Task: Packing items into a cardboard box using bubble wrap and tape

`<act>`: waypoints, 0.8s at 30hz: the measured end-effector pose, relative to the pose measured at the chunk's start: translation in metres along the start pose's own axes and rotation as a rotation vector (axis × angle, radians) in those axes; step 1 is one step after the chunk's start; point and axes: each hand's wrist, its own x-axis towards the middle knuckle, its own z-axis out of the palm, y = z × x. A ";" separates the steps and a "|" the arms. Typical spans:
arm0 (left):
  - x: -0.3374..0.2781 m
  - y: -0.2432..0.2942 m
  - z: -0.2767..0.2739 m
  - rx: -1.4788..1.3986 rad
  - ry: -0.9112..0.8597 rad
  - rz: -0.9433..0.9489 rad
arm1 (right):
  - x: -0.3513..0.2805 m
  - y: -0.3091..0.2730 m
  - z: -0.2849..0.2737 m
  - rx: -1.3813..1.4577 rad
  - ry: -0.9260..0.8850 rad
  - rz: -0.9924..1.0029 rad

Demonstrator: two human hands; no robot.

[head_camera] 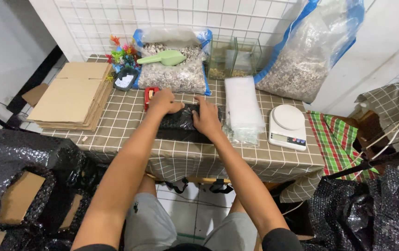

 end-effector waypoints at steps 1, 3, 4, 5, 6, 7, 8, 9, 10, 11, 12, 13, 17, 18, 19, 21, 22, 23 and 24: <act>0.016 -0.014 0.013 0.003 0.000 0.005 | -0.001 0.000 0.001 0.000 0.005 0.002; 0.049 -0.043 0.040 -0.068 0.133 -0.029 | -0.002 0.001 0.004 0.016 0.010 -0.013; 0.034 -0.032 0.032 -0.065 0.133 -0.026 | -0.001 -0.003 0.000 0.017 0.013 -0.011; 0.019 -0.022 0.026 -0.012 0.140 0.045 | -0.003 -0.006 -0.004 0.001 0.007 -0.015; 0.003 -0.011 0.021 0.040 0.146 0.115 | -0.005 -0.010 -0.007 -0.014 0.001 -0.018; 0.000 -0.011 0.021 0.038 0.145 0.118 | -0.005 -0.010 -0.007 -0.018 0.002 -0.015; -0.002 -0.011 0.020 0.044 0.078 0.112 | -0.005 -0.011 -0.008 -0.002 0.005 -0.008; -0.005 -0.011 0.021 0.046 0.011 0.104 | -0.005 -0.011 -0.009 0.013 0.007 -0.001; -0.006 -0.009 0.017 0.042 0.010 0.106 | -0.004 -0.009 -0.008 0.008 0.005 0.000; -0.007 -0.007 0.013 -0.003 -0.044 0.070 | -0.004 -0.007 -0.006 -0.009 0.003 -0.006; -0.009 -0.006 0.009 -0.046 -0.098 0.034 | -0.003 -0.006 -0.004 -0.026 0.002 -0.011; -0.001 -0.013 0.013 -0.049 -0.101 0.032 | -0.003 -0.003 -0.003 -0.027 -0.003 -0.010; 0.003 -0.038 0.008 -0.170 0.090 0.083 | -0.001 -0.006 -0.031 0.190 0.046 -0.062; -0.002 -0.044 0.002 -0.318 0.231 0.106 | -0.002 -0.009 -0.044 0.300 0.065 -0.100; -0.005 -0.059 0.008 -0.316 0.227 0.104 | -0.004 -0.003 -0.055 0.303 0.063 -0.096; -0.011 -0.090 0.019 -0.493 0.544 0.242 | -0.009 0.008 -0.074 0.316 0.216 -0.047; -0.029 -0.093 0.018 -0.490 0.542 0.235 | -0.020 -0.002 -0.086 0.321 0.210 -0.044; -0.045 -0.094 0.015 -0.572 0.542 0.207 | -0.031 -0.010 -0.100 0.341 0.257 -0.012; -0.061 -0.096 0.013 -0.654 0.541 0.177 | -0.041 -0.019 -0.115 0.360 0.304 0.021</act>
